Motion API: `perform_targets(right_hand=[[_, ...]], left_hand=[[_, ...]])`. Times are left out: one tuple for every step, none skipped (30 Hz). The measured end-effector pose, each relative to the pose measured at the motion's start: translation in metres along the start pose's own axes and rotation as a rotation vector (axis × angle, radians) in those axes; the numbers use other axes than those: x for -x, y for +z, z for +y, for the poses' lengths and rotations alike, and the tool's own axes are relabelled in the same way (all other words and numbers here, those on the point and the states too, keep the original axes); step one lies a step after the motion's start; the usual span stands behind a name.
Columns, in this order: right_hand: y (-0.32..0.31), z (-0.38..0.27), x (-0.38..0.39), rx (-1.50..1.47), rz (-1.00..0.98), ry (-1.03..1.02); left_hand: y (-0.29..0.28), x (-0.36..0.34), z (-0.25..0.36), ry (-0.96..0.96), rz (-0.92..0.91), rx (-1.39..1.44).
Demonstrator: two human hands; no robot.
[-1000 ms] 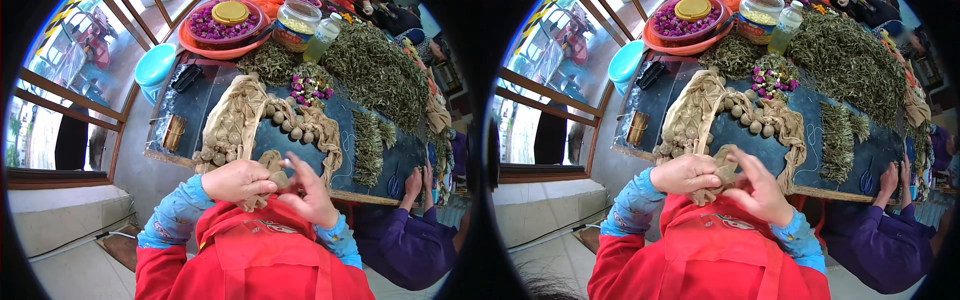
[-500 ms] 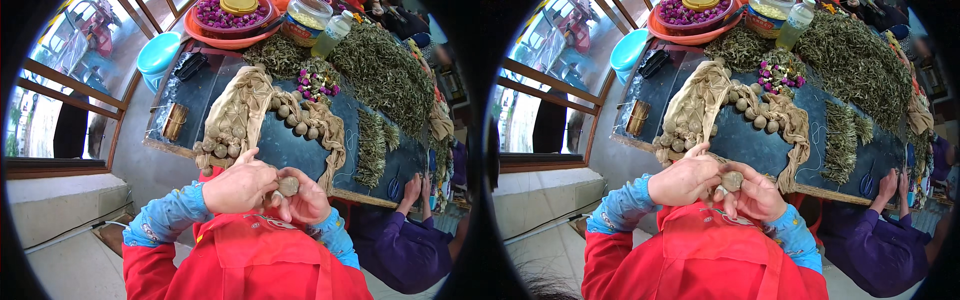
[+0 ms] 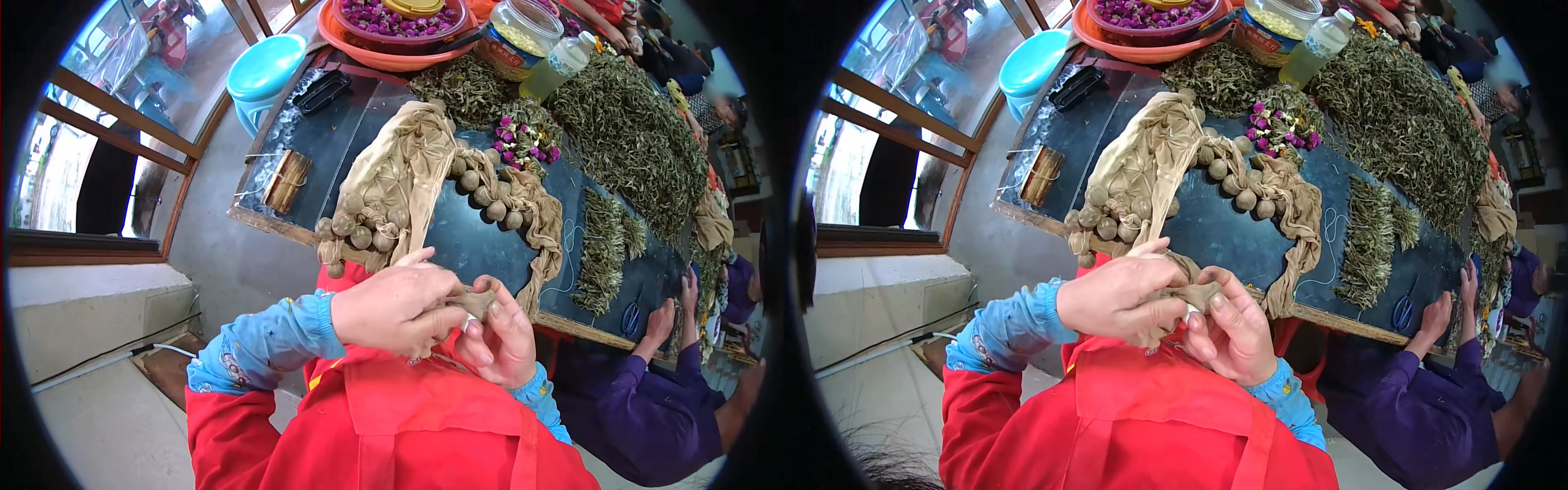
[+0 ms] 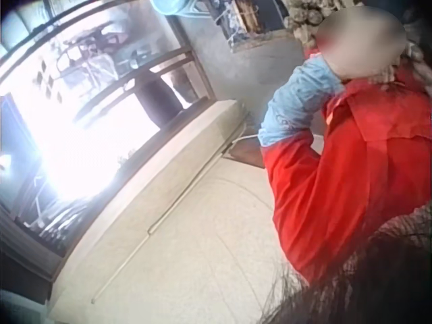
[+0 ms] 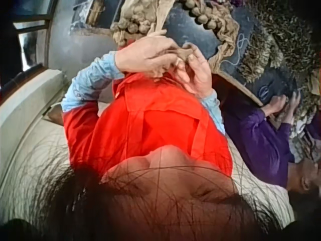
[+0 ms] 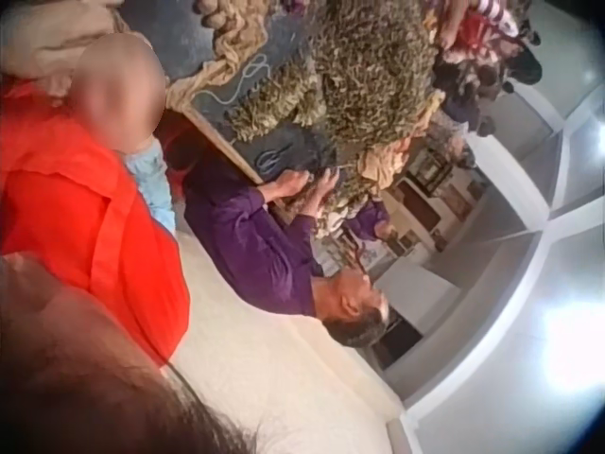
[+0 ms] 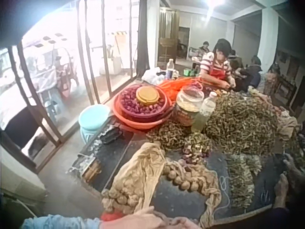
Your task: The person wraps small, round dried fruits in beige fabric squares using a string. They pick up a fruit, place it in the center of a fabric square, gather the fabric edges, and tie them securely with a string. The wrapped items are placed on a table alongside other materials.
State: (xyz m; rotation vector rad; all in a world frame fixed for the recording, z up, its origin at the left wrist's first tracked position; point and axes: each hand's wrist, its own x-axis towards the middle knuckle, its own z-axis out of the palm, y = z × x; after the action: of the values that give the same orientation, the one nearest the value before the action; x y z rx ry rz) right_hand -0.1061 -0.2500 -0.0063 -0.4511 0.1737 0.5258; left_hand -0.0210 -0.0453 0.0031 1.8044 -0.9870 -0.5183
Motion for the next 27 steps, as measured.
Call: perform_targets(right_hand=[[0.001,0.0,0.0,-0.003,0.0,-0.009],[0.002,0.0,-0.001,-0.04,0.006,0.006],[0.003,0.002,-0.002,-0.079,0.009,0.014],[0.005,0.002,-0.003,-0.119,0.011,0.023],[0.005,0.003,-0.004,-0.119,0.018,0.011],[0.005,0.004,-0.003,-0.121,0.03,-0.001],[0.006,0.005,-0.003,-0.122,0.042,-0.013],[0.006,0.004,-0.003,0.009,0.003,-0.02],[0.007,0.0,-0.002,0.14,-0.04,-0.027],[0.007,-0.003,-0.002,0.271,-0.082,-0.035],[0.007,-0.006,-0.004,0.458,-0.128,-0.07],[0.005,-0.005,-0.005,0.418,-0.172,-0.084],[0.003,-0.002,-0.005,0.378,-0.215,-0.098],[0.002,0.0,-0.005,0.338,-0.258,-0.113],[0.004,0.001,-0.004,0.241,-0.086,-0.041],[0.004,0.0,-0.005,0.078,-0.076,0.007],[0.004,-0.001,-0.007,-0.085,-0.065,0.054],[0.005,-0.001,-0.009,-0.253,-0.054,0.098],[0.004,-0.004,-0.009,-0.263,-0.027,0.123],[0.005,-0.004,-0.008,-0.144,-0.018,0.096],[0.005,-0.004,-0.008,-0.024,-0.014,0.073],[0.005,-0.004,-0.009,0.096,-0.01,0.049],[0.005,-0.002,-0.011,0.326,-0.069,-0.02],[0.003,0.0,-0.011,0.317,-0.12,-0.031],[0.0,0.001,-0.012,0.309,-0.17,-0.042],[-0.003,0.002,-0.012,0.299,-0.221,-0.053],[-0.006,0.001,-0.009,0.132,-0.192,0.016]], left_hand=[[-0.005,-0.002,0.0,0.066,0.014,-0.048],[-0.008,-0.002,-0.001,0.131,0.028,-0.096],[-0.009,-0.003,-0.004,0.188,0.093,-0.242],[-0.01,-0.002,-0.003,0.204,0.103,-0.301],[-0.011,-0.002,-0.002,0.22,0.113,-0.361],[-0.011,-0.001,-0.001,0.235,0.121,-0.414],[-0.01,0.0,0.0,0.222,0.116,-0.438],[-0.009,0.0,0.002,0.209,0.111,-0.462],[-0.009,0.0,0.003,0.196,0.106,-0.488],[-0.01,0.0,0.005,0.218,0.098,-0.405],[-0.011,-0.001,0.007,0.239,0.091,-0.321],[-0.01,0.0,0.009,0.257,0.084,-0.235],[-0.008,-0.001,0.002,0.234,0.036,-0.237],[-0.007,0.001,0.002,0.221,0.047,-0.299],[-0.009,0.002,0.002,0.211,0.056,-0.363],[-0.009,0.002,0.002,0.202,0.066,-0.427],[-0.007,0.003,-0.001,0.224,0.104,-0.521],[-0.006,0.002,-0.002,0.226,0.122,-0.552],[-0.006,0.001,-0.002,0.229,0.139,-0.583],[-0.006,0.0,-0.002,0.232,0.157,-0.613],[-0.006,0.0,-0.002,0.243,0.179,-0.553],[-0.005,0.0,-0.002,0.254,0.203,-0.492],[-0.004,0.0,-0.002,0.265,0.226,-0.431],[-0.002,-0.001,-0.003,0.259,0.212,-0.392],[0.001,-0.001,-0.005,0.252,0.198,-0.354],[0.002,-0.001,-0.006,0.245,0.184,-0.316],[0.001,-0.001,-0.005,0.269,0.169,-0.365]])
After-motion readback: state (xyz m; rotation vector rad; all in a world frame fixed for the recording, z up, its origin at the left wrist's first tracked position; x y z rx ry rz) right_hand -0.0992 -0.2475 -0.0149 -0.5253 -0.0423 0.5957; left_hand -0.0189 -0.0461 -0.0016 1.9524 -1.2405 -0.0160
